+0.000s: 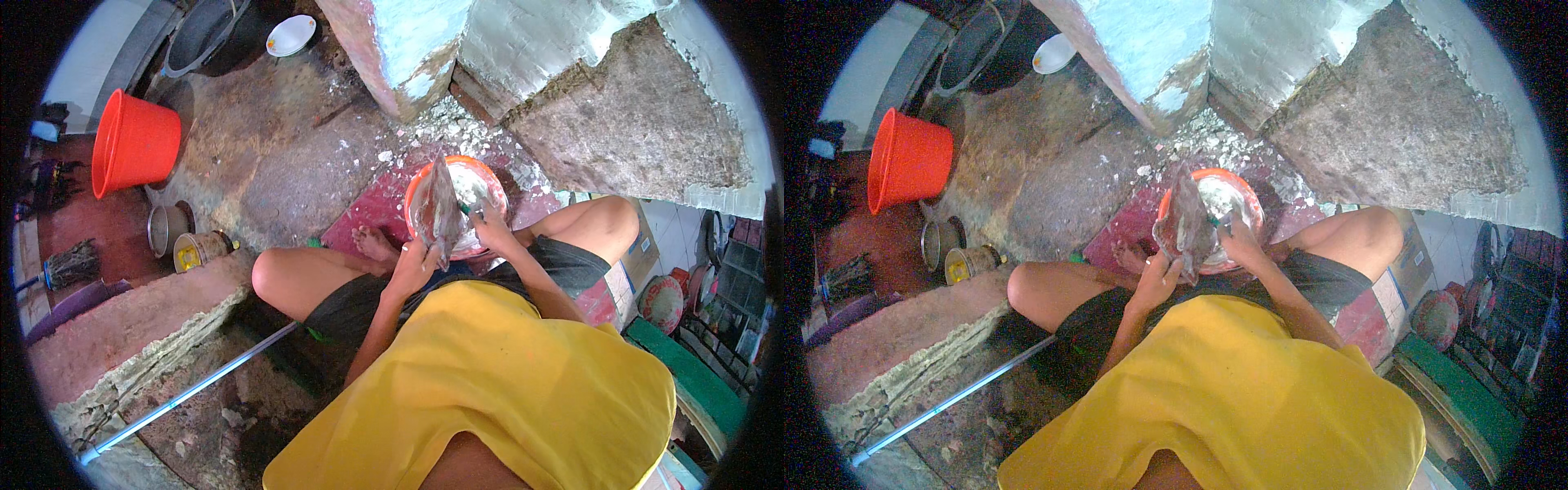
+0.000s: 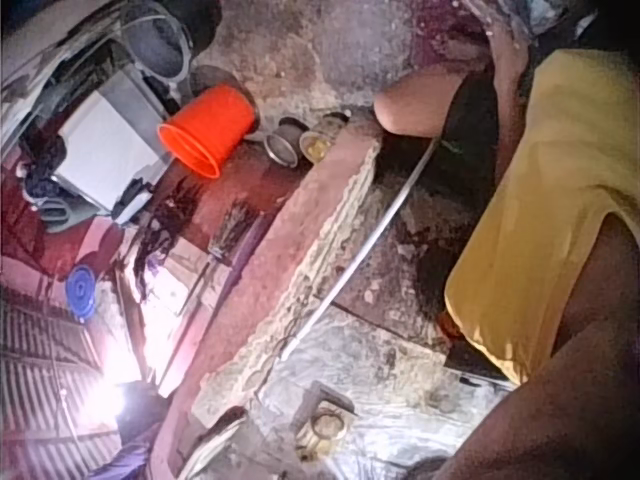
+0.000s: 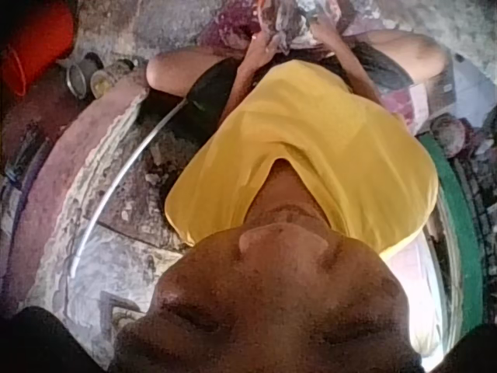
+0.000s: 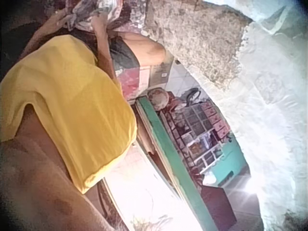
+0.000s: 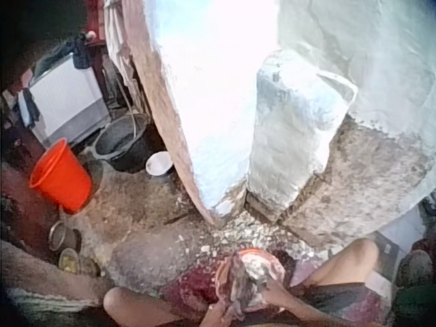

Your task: The person mixes plaster in a small orange bucket using a spatula, periodically scraping material from a red hawk into the bucket and adding water from a nearby faucet.

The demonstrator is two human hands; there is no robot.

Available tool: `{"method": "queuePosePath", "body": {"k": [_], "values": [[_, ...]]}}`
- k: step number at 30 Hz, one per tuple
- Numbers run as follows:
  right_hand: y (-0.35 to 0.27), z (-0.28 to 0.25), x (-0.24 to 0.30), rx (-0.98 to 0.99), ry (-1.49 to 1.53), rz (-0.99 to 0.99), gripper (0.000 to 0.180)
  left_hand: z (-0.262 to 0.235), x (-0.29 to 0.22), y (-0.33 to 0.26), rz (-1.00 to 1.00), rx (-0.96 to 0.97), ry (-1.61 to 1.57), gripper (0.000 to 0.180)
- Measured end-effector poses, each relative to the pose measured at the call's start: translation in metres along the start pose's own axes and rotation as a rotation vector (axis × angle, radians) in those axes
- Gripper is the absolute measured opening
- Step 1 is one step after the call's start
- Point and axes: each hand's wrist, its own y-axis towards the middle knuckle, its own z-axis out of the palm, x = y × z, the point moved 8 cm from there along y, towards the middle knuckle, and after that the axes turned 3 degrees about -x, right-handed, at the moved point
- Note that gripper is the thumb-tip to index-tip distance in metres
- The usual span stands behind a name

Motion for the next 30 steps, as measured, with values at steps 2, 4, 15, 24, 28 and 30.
{"method": "queuePosePath", "body": {"k": [2, 4, 15, 24, 28, 30], "values": [[-0.001, 0.0, 0.002, -0.022, -0.071, -0.052, 0.049, 0.006, 0.001, 0.001, -0.041, 0.026, 0.018, 0.021], [-0.007, -0.001, 0.007, -0.005, -0.128, -0.054, 0.048, 0.018, 0.012, -0.002, -0.116, 0.056, -0.04, 0.023], [-0.025, 0.012, -0.004, 0.057, -0.198, -0.1, 0.053, 0.021, 0.046, 0.008, -0.057, -0.031, 0.04, 0.028], [-0.047, -0.052, 0.009, 0.204, 0.013, 0.065, 0.035, -0.002, 0.041, 0.018, -0.095, -0.111, -0.037, 0.033], [-0.04, -0.046, -0.011, 0.2, 0.425, 0.224, 0.024, -0.006, 0.065, 0.011, -0.147, -0.082, -0.036, 0.031], [-0.035, -0.027, -0.023, 0.221, 0.643, 0.346, 0.022, -0.003, 0.069, 0.005, -0.257, -0.146, -0.35, 0.028]]}}
